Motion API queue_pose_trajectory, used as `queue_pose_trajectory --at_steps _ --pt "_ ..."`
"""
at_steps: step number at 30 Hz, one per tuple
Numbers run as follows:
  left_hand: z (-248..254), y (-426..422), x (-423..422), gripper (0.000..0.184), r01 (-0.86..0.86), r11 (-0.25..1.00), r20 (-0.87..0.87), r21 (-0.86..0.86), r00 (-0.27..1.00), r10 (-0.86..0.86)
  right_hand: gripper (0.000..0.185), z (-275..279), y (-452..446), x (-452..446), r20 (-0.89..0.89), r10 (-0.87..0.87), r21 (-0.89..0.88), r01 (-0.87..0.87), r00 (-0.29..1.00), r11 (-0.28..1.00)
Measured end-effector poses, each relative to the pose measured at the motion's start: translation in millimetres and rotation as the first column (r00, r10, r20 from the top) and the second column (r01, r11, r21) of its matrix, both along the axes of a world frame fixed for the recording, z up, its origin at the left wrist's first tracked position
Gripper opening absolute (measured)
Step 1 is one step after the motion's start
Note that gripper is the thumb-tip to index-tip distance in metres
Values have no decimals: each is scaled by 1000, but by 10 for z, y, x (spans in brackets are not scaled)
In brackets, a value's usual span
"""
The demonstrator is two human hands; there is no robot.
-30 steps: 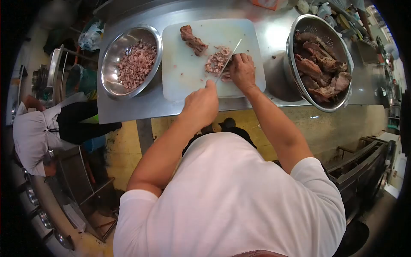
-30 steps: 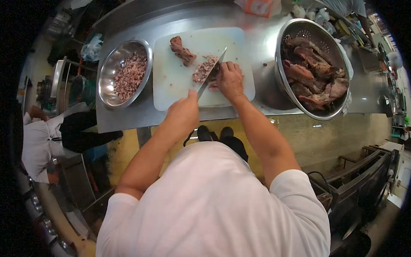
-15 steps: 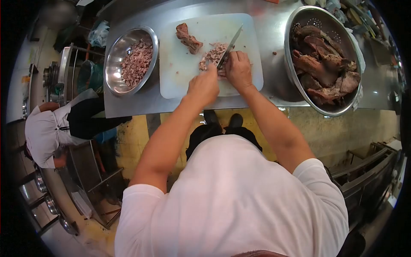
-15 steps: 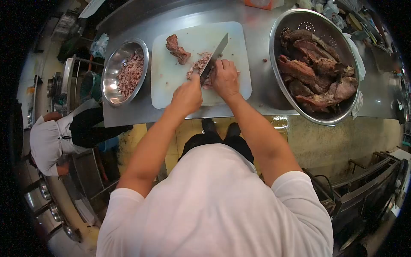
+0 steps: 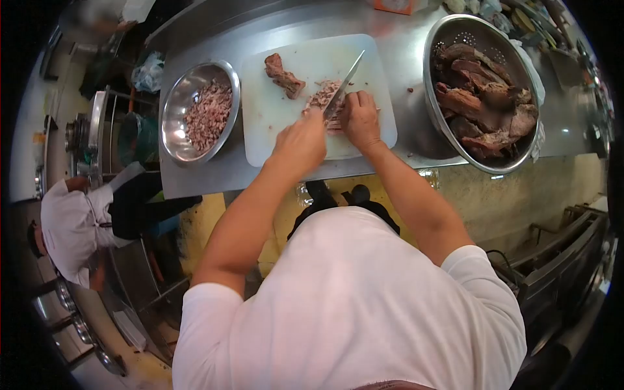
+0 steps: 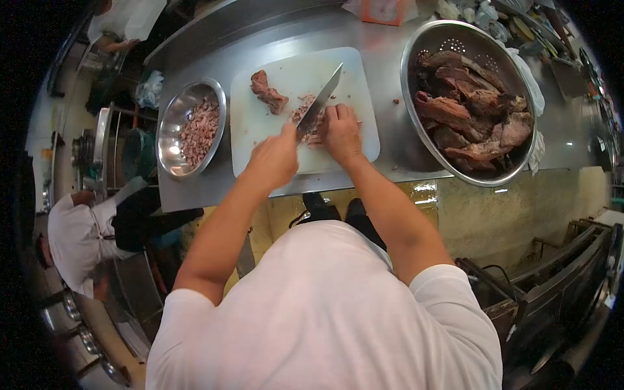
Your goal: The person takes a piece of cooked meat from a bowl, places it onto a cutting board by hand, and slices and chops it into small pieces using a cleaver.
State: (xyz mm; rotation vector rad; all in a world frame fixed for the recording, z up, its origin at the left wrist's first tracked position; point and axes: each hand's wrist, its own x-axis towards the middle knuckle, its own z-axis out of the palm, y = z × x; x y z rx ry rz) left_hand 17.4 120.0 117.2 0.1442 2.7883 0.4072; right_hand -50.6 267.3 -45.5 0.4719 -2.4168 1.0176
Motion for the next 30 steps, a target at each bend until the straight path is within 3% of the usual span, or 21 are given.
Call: queue_pose_trajectory --at_steps 3,4,6,8,11,13,14,16,17,21,25,27,30 --pt "62 -10 301 28 -49 999 149 -6 988 50 19 -77 -22 -25 -11 -22 -8 22 1000 1000" --pt "-154 59 246 27 -121 993 134 2 984 120 19 -76 -24 32 5 -15 -6 15 1000 1000" --pt "-449 54 -70 27 -89 995 56 38 995 86 21 0 -9 11 18 -9 6 9 1000 1000" --pt "-410 42 -103 28 -56 995 -28 81 998 58 20 -12 0 31 26 -10 21 10 1000 1000" --pt "29 -54 43 30 19 999 42 29 999 -20 19 -23 -48 -13 8 -38 11 38 999 999" --pt "91 -86 277 29 -59 997 169 41 984 51 19 -53 -9 -7 -10 -54 12 55 998 998" --pt "-107 -48 270 29 -67 997 181 44 982 58 19 -60 7 0 -13 -44 23 44 999 999" --pt "-615 -19 21 20 -100 990 -64 104 992 107 19 -14 -55 -49 -40 -13 27 14 999 1000" --pt "-662 -56 -135 20 -111 987 -72 112 990 119 19 -21 -40 -48 -29 -15 35 16 999 999" --pt "-516 -193 -236 21 -3 987 -146 159 989 26 19 -21 38 -40 20 21 -30 -21 1000 999" --pt "-197 -169 176 23 -63 996 -5 70 998 64 20 32 128 2 81 87 -159 -73 993 985" --pt "-50 -137 275 29 -56 998 23 40 998 55 20 22 86 -20 -7 21 79 -21 1000 997" --pt "146 -94 408 20 -53 998 67 -36 996 55 21 8 55 -2 -3 -3 58 4 1000 998"
